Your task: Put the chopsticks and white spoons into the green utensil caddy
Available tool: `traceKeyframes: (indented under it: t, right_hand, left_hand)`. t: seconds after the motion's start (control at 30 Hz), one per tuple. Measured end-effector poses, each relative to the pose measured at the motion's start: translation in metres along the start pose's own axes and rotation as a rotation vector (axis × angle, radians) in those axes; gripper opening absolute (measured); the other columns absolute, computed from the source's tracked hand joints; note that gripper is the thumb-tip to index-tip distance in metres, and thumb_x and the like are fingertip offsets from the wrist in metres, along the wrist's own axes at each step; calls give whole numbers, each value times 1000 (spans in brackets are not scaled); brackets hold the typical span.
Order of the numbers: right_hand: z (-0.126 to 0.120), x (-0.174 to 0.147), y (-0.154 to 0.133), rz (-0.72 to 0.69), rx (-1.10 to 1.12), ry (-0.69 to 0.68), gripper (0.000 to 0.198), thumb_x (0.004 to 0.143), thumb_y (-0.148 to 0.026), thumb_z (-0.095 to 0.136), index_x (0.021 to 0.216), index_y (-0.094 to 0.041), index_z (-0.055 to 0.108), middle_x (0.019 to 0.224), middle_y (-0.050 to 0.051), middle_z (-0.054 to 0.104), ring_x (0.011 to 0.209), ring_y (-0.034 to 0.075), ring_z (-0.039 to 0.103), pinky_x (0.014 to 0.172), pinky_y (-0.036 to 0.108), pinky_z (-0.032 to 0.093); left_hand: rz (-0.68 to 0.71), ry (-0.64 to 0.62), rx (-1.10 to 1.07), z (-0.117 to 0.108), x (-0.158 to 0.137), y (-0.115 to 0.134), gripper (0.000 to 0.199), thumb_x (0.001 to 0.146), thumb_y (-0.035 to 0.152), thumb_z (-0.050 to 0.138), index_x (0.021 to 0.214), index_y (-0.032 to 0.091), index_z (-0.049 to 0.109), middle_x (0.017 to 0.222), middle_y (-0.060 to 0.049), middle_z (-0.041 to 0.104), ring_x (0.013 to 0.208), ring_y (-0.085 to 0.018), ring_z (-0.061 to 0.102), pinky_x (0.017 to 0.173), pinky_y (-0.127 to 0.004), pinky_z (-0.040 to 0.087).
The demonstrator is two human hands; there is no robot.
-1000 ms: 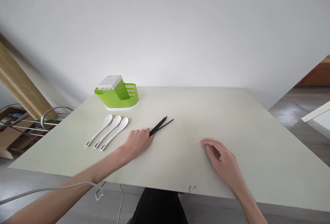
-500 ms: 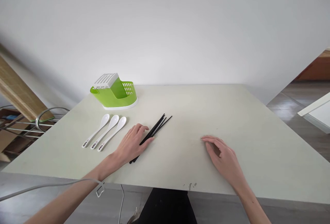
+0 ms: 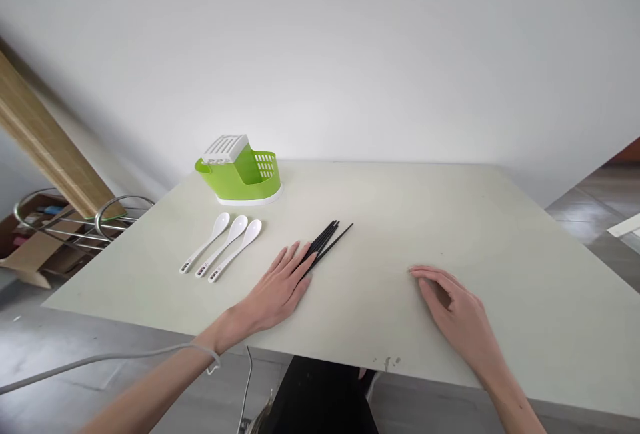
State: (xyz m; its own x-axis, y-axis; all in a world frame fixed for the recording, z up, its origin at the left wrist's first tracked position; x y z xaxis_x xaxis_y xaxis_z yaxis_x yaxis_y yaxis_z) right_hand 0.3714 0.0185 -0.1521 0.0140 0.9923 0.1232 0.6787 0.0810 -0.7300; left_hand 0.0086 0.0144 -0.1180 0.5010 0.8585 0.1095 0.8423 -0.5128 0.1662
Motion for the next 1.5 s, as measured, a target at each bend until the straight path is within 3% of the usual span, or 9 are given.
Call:
traceKeyframes:
  t: [0.13, 0.37, 0.63, 0.87, 1.0, 1.37, 1.5]
  right_hand:
    - [0, 1, 1, 8, -13, 0, 39, 100, -61, 50, 116, -35, 76, 138, 0, 72, 120, 29, 70, 74, 35, 60]
    - [0, -2, -6, 28, 0, 26, 36, 100, -59, 51, 114, -37, 75, 138, -2, 72, 124, 27, 69, 85, 36, 60]
    - [-1, -2, -10, 6, 7, 26, 37, 99, -59, 52, 113, -33, 77, 136, 2, 73, 122, 30, 69, 87, 39, 60]
    - [-1, 0, -6, 4, 11, 13, 40, 99, -61, 52, 113, -33, 78, 136, 3, 73, 117, 30, 71, 78, 37, 60]
    - [-1, 0, -2, 8, -8, 8, 42, 99, -61, 51, 116, -33, 77, 138, 4, 73, 116, 31, 71, 76, 37, 60]
    - [-2, -1, -10, -12, 27, 16, 39, 100, -59, 52, 114, -33, 77, 137, 4, 73, 121, 30, 71, 87, 40, 62]
    - [-3, 0, -12, -22, 34, 22, 40, 100, -61, 52, 112, -32, 77, 135, 5, 74, 118, 31, 72, 87, 41, 62]
  left_hand:
    - [-10, 29, 34, 6, 0, 3, 58, 113, 38, 27, 170, 23, 24, 177, -7, 21, 165, -28, 6, 134, -54, 19]
    - [-21, 68, 66, 10, 0, 2, 59, 113, 38, 27, 170, 22, 23, 177, -8, 24, 165, -28, 8, 134, -54, 20]
    - [-36, 60, -4, 7, 1, 3, 59, 114, 42, 28, 170, 26, 23, 176, -8, 24, 164, -28, 11, 134, -56, 19]
    - [-2, 14, -78, -3, -4, 8, 64, 112, 51, 35, 171, 33, 20, 179, -6, 12, 164, -32, 5, 133, -59, 19]
    - [11, 14, -56, -5, -11, 14, 64, 111, 50, 36, 171, 30, 20, 179, -7, 10, 164, -33, 2, 132, -60, 20]
    - [4, 50, 100, 4, -5, 46, 70, 110, 51, 35, 168, 13, 27, 175, -17, 24, 164, -38, 3, 132, -65, 13]
    - [-7, 83, 92, 6, -3, 49, 68, 110, 46, 36, 170, 17, 23, 176, -16, 23, 164, -38, 4, 132, -66, 12]
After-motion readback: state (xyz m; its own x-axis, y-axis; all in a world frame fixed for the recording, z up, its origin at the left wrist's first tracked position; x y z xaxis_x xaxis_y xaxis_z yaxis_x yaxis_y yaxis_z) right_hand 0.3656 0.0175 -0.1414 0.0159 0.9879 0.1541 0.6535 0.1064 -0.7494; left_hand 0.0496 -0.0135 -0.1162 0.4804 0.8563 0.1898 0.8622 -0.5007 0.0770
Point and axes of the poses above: each hand's wrist, its own x-axis towards the middle knuckle, its own z-axis out of the palm, y = z × x, the point moved 4 cm from there along x, towards the middle knuckle
